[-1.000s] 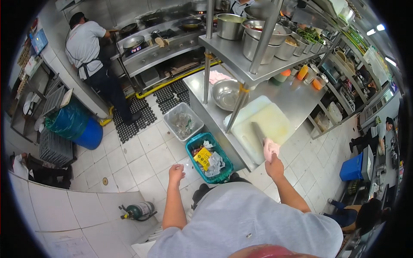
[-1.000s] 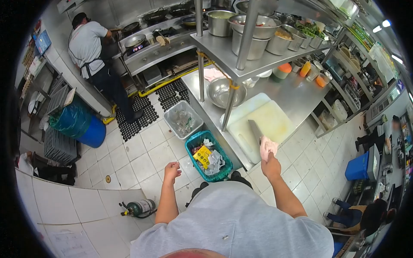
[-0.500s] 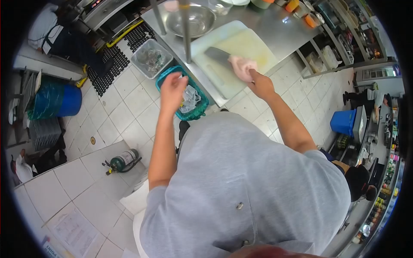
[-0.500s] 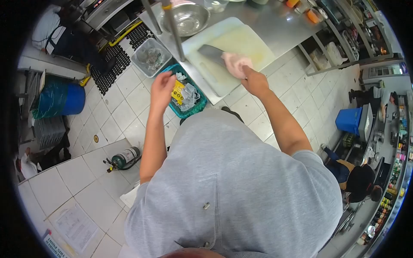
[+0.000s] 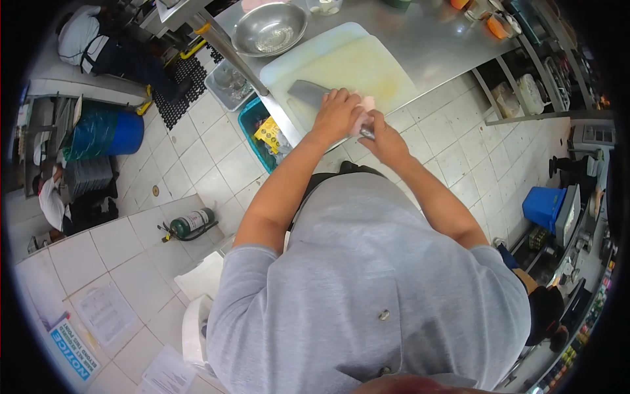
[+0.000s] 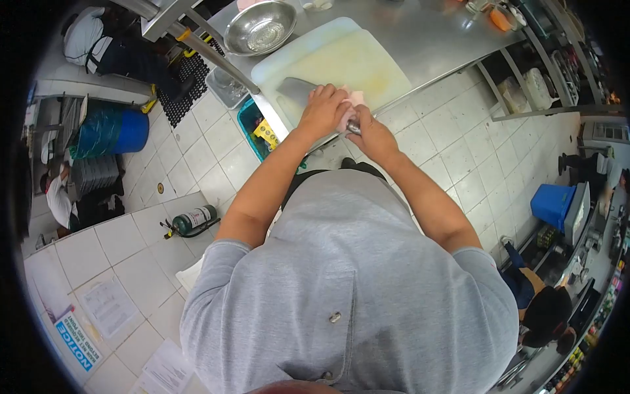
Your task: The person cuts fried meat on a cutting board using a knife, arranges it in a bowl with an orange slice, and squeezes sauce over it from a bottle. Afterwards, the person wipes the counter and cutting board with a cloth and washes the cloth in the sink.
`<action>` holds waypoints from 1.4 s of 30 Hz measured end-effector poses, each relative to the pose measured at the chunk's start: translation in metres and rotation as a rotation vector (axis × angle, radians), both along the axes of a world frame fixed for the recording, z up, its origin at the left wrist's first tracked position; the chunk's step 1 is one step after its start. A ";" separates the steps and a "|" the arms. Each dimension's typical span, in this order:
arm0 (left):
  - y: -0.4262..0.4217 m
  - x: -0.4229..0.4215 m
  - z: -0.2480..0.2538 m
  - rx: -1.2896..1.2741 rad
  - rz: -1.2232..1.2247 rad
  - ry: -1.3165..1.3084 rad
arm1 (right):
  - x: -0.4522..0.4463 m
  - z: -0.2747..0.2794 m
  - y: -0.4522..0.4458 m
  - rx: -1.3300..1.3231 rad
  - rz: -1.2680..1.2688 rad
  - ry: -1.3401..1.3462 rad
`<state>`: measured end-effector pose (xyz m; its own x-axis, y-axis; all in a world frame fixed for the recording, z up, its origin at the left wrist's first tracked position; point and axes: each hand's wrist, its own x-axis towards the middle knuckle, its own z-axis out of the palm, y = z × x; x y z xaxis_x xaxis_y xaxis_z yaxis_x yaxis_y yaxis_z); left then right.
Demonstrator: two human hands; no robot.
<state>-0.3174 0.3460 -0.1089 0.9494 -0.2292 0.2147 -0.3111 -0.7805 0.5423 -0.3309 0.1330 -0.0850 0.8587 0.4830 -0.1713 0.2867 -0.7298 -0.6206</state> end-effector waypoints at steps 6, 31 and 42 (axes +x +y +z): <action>0.006 0.019 -0.032 -0.101 0.351 -0.108 | -0.001 -0.002 -0.006 -0.081 0.098 -0.068; 0.061 0.036 -0.036 -0.171 0.501 -0.130 | 0.043 0.083 -0.167 0.602 -0.341 0.975; -0.078 -0.002 0.007 0.130 0.130 -0.013 | 0.007 -0.049 -0.071 1.069 -0.639 1.487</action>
<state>-0.3191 0.2683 -0.1020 0.9701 -0.1314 0.2043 -0.2096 -0.8777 0.4310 -0.3235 0.0623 -0.1340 0.3911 0.5892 -0.7071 -0.9192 0.2887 -0.2678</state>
